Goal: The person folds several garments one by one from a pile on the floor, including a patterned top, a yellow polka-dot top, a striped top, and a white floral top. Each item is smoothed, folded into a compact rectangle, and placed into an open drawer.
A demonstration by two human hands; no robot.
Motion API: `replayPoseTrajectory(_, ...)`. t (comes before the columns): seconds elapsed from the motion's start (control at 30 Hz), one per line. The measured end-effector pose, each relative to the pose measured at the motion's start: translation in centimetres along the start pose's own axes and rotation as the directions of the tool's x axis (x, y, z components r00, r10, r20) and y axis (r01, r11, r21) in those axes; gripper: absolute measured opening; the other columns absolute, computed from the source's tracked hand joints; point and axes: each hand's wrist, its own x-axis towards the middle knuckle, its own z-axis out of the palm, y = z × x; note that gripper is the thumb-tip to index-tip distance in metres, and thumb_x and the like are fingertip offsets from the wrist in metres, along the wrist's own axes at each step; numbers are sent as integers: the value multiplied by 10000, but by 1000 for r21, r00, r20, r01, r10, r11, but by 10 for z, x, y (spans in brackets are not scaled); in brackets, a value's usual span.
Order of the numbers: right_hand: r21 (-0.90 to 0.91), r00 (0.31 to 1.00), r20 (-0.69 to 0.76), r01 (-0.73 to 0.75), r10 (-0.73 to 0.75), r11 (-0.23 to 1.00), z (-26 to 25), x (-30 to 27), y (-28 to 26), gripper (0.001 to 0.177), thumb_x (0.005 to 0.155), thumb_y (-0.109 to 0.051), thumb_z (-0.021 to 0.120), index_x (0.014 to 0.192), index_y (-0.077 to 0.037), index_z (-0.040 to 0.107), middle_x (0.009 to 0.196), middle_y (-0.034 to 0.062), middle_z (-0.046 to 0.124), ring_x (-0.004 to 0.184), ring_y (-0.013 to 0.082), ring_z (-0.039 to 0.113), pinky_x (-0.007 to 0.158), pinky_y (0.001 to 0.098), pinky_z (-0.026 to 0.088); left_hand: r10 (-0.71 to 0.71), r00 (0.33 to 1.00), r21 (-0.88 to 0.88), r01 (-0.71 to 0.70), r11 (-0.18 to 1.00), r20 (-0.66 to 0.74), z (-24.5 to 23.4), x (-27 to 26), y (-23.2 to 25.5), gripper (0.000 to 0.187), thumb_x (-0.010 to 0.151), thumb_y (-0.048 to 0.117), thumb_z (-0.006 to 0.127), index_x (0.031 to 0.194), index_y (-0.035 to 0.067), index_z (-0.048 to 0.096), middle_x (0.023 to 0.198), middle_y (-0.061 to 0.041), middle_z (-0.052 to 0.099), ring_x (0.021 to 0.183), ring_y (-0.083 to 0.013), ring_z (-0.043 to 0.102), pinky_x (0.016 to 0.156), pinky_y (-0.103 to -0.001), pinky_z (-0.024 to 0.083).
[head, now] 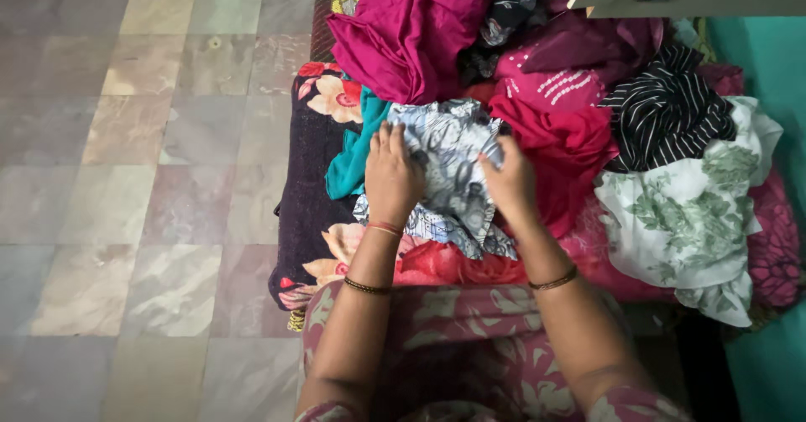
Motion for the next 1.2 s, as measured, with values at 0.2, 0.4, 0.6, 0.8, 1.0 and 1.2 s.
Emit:
replayPoseTrajectory(0.2,410,966,-8,-234,260,882,-21,21,37,281,956,-107,719,1214,-18,654,1025,43,709,872,128,660,774,281,534,-398,871,-168,454,875,287,-3,-6,1,556,906,257,661,1387,19,516,956,-177,770,836,-366,722,738,-469,550)
replayPoseTrajectory(0.4,772,944,115,-282,311,569,-25,22,36,299,972,-69,683,1260,-9,631,1080,25,696,965,121,656,874,271,541,-352,744,-386,619,684,568,-30,11,22,840,814,452,746,1470,58,400,1054,-161,768,892,-310,772,794,-386,575)
replayPoseTrajectory(0.6,825,966,150,-239,210,512,-30,15,-12,405,1004,-108,627,1399,-38,568,1246,87,686,1124,173,660,973,314,550,95,946,-189,-37,981,311,-43,0,49,1189,477,437,950,1467,69,403,1466,-378,366,1296,-499,434,995,-504,389)
replayPoseTrajectory(0.8,887,910,413,-391,-43,247,-38,5,-36,590,1001,-429,551,1479,-85,519,1329,173,682,1191,265,672,982,416,568,-185,976,-505,101,857,-119,-15,1,21,423,880,75,724,1295,72,639,1369,-227,681,1199,-339,693,971,-349,550)
replayPoseTrajectory(1.0,-5,982,179,-57,57,998,-13,-1,-14,906,796,-429,814,1520,-70,405,1375,181,654,1190,278,661,997,449,541,-511,859,-862,242,446,-23,3,5,-36,211,953,54,627,1154,10,675,1025,-49,711,927,-115,635,836,-268,523)
replayPoseTrajectory(1.2,-667,987,160,92,21,739,51,-33,-21,1226,530,-493,944,1502,33,414,1361,304,565,1219,492,548,898,647,506,-661,745,-989,144,35,85,20,11,-68,214,997,107,578,1174,22,664,1018,0,677,884,-93,625,762,-244,511)
